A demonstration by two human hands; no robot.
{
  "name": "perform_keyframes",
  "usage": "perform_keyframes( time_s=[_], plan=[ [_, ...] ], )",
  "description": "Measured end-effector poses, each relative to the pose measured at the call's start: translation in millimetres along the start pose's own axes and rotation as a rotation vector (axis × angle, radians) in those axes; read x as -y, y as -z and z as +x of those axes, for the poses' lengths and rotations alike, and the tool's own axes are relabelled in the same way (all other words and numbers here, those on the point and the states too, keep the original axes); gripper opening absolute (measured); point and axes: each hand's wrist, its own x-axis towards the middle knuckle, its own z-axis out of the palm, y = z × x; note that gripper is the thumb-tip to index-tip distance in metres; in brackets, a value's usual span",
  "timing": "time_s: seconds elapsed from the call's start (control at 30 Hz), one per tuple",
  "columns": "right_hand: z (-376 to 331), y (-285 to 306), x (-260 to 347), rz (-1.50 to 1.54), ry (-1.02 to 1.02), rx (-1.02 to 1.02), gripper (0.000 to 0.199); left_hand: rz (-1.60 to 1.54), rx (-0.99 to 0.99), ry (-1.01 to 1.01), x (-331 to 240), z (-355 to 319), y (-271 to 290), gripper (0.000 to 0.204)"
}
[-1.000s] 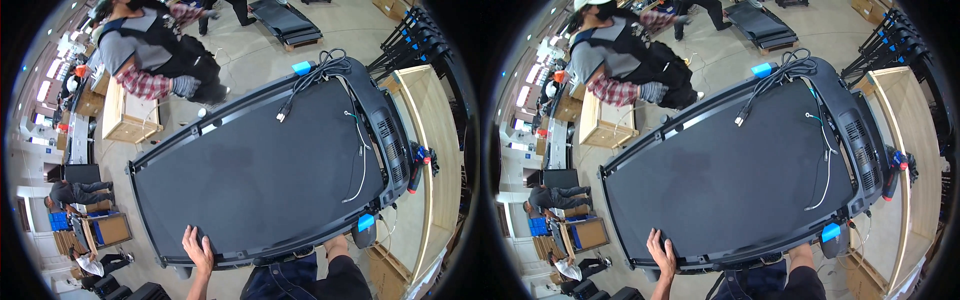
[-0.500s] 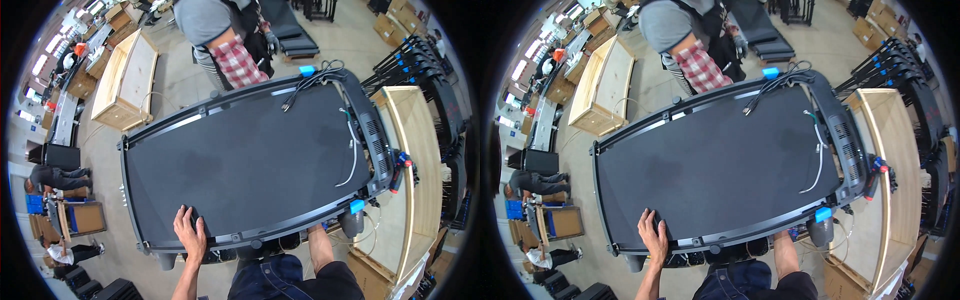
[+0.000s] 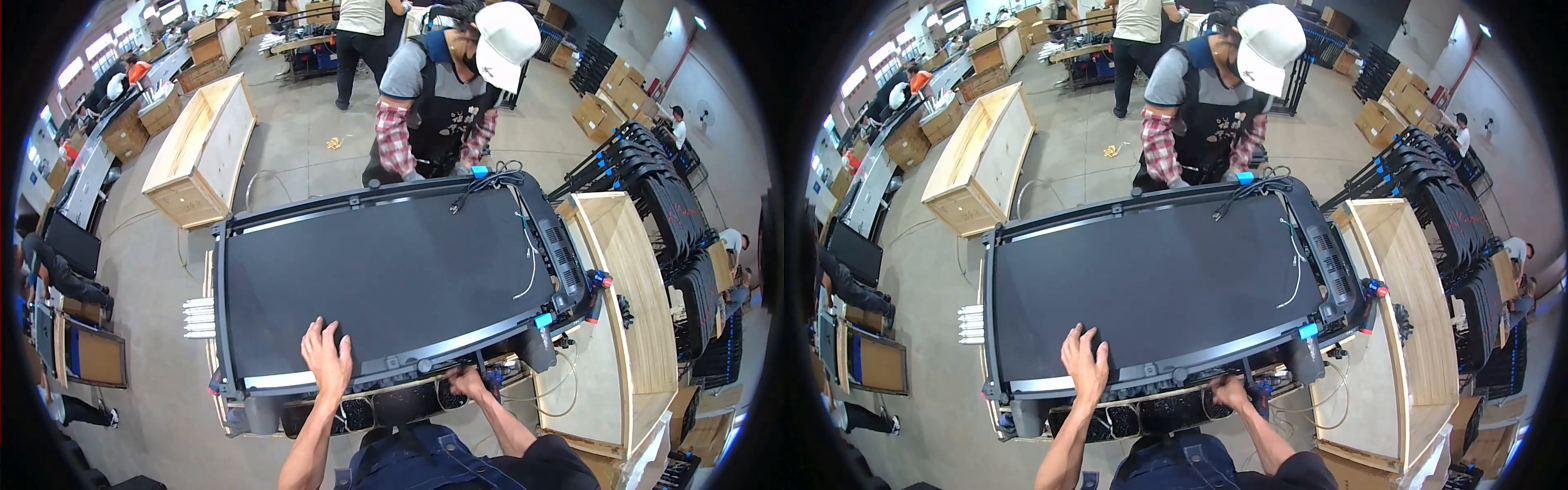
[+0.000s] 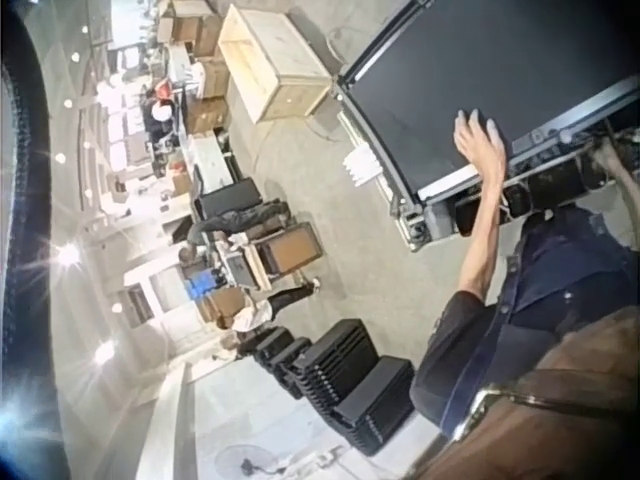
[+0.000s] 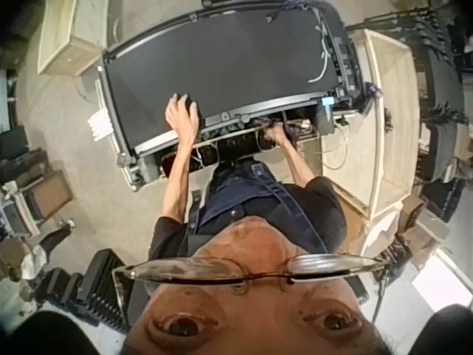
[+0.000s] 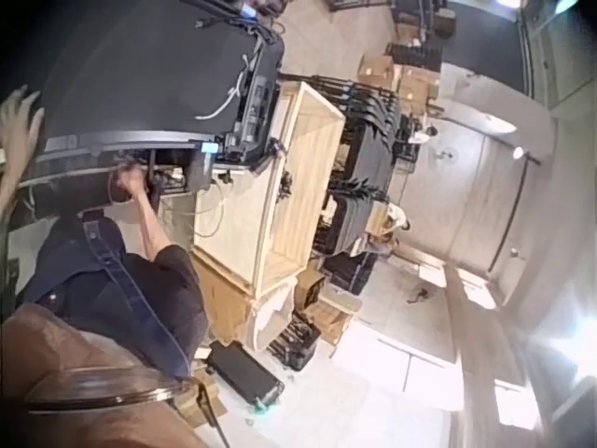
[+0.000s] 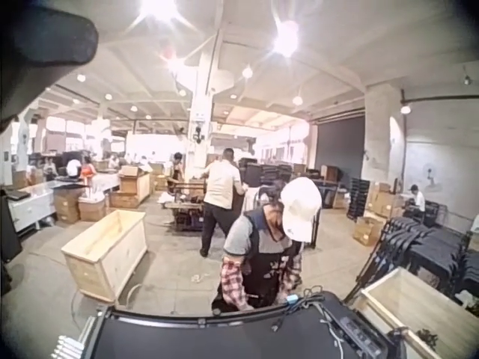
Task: Assembling components of a treadmill machine, including installing panels and securing screws using power tools.
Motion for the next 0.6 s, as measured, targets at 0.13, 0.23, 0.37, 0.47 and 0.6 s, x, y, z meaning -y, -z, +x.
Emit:
perform_keyframes(
  time_s=[0.13, 0.23, 0.37, 0.47, 0.6],
  plan=[
    [-129.1, -18.0, 117.3, 0.004, 0.091, 0.409, 0.021, -0.089, -0.061, -0.028, 7.8, 0.1, -4.4, 0.036],
    [-176.7, -20.2, 211.2, 0.109, 0.27, 0.199, 0.024, -0.125, -0.068, -0.028, 8.6, 5.4, -1.3, 0.033],
    [-194.7, -13.7, 240.6, 0.43, 0.386, 0.078, 0.049, -0.165, -0.092, -0.017, 12.9, 2.3, -2.7, 0.032],
    [-173.0, -1.9, 169.1, 0.171, 0.258, 0.038, 0.041, -0.206, -0.135, -0.027, 6.3, -5.1, 7.2, 0.031],
    [-118.9, 24.3, 31.5, -0.381, 0.158, -0.09, 0.055, -0.321, -0.139, -0.287, -14.2, -55.2, 32.7, 0.03]
  ],
)
